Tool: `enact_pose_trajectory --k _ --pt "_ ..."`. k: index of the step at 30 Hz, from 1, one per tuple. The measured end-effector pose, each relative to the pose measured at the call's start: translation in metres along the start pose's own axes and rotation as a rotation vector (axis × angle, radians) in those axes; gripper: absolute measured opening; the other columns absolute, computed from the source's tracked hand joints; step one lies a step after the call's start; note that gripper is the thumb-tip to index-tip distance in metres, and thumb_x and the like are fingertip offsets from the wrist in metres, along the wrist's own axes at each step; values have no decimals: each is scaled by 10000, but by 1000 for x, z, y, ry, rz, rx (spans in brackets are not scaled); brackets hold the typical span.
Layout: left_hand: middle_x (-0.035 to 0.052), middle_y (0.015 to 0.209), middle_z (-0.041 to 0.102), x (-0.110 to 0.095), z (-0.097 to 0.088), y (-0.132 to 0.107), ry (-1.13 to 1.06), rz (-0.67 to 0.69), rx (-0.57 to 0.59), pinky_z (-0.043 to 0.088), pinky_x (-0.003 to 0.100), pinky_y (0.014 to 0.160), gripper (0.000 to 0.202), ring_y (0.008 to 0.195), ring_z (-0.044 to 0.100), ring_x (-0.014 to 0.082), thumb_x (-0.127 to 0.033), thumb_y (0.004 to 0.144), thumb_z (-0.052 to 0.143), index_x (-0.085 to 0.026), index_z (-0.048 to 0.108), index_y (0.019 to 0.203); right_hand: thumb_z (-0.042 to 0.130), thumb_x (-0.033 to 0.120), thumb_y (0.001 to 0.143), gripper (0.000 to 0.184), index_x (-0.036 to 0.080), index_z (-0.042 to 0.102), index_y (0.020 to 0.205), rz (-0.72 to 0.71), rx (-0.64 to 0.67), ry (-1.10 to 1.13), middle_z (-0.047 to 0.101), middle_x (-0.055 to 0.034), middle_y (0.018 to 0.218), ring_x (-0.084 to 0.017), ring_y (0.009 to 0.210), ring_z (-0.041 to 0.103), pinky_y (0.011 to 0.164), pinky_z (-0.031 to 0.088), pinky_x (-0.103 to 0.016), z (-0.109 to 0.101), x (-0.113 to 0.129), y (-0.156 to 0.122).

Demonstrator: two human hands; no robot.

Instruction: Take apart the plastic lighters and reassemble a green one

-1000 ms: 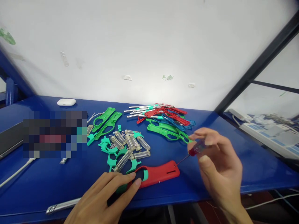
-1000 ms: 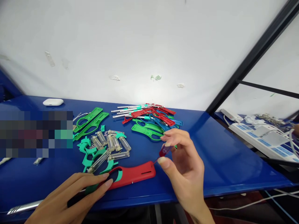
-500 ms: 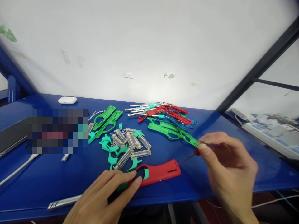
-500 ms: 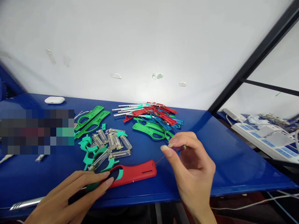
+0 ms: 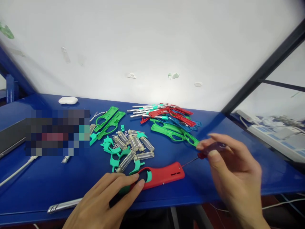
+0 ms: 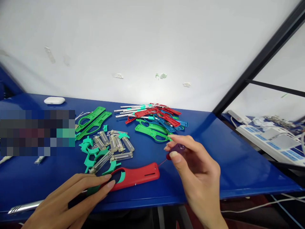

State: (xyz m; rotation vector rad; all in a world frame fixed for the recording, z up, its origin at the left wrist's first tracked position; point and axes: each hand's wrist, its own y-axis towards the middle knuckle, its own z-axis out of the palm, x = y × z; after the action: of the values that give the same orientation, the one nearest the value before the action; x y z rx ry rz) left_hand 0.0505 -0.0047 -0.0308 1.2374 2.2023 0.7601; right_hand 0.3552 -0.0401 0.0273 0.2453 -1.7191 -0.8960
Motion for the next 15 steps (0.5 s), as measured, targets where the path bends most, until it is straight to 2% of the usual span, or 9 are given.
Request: enact_pose_trajectory --k 3,6,8,9,12,15 --pt "28 1169 785 1 0 1 18 -1 6 616 237 962 492 1034 753 144 -95 1078 426 -333 689 1418 636 232 1103 305 344 704 1378 51 -7 15 776 -1 1076 -164 993 743 915 606 -335 1 -2 -2" --pt "35 1166 779 1 1 1 19 6 -6 605 229 954 476 1027 743 142 -85 1079 429 -308 707 1394 750 257 1029 204 332 744 1219 2 4 87 747 -9 1093 -208 1122 704 960 600 -370 6 0 -1" --pt "38 1178 772 1 1 0 21 12 -11 587 233 971 466 1032 726 140 -71 1076 432 -287 727 1365 833 232 954 160 314 759 1069 -54 -39 71 703 5 1028 -188 1064 676 895 595 -322 9 3 0" --pt "38 1183 769 1 1 0 21 12 -11 578 238 982 466 1039 719 140 -66 1075 433 -282 734 1357 836 216 950 168 314 761 1065 -58 -70 40 694 12 1005 -168 1000 672 850 589 -297 11 4 0" --pt "40 1202 766 2 1 -1 15 13 -2 574 244 988 473 1064 711 143 -60 1075 433 -283 726 1372 712 224 1055 221 340 734 1242 15 -119 -29 743 17 1042 -138 934 721 838 588 -281 12 5 -3" --pt "42 1210 766 2 1 -1 4 22 6 578 231 974 470 1063 719 139 -64 1079 437 -280 717 1388 617 265 1117 231 344 698 1318 80 -61 44 768 -11 1157 -176 1063 750 963 602 -345 11 2 -4"
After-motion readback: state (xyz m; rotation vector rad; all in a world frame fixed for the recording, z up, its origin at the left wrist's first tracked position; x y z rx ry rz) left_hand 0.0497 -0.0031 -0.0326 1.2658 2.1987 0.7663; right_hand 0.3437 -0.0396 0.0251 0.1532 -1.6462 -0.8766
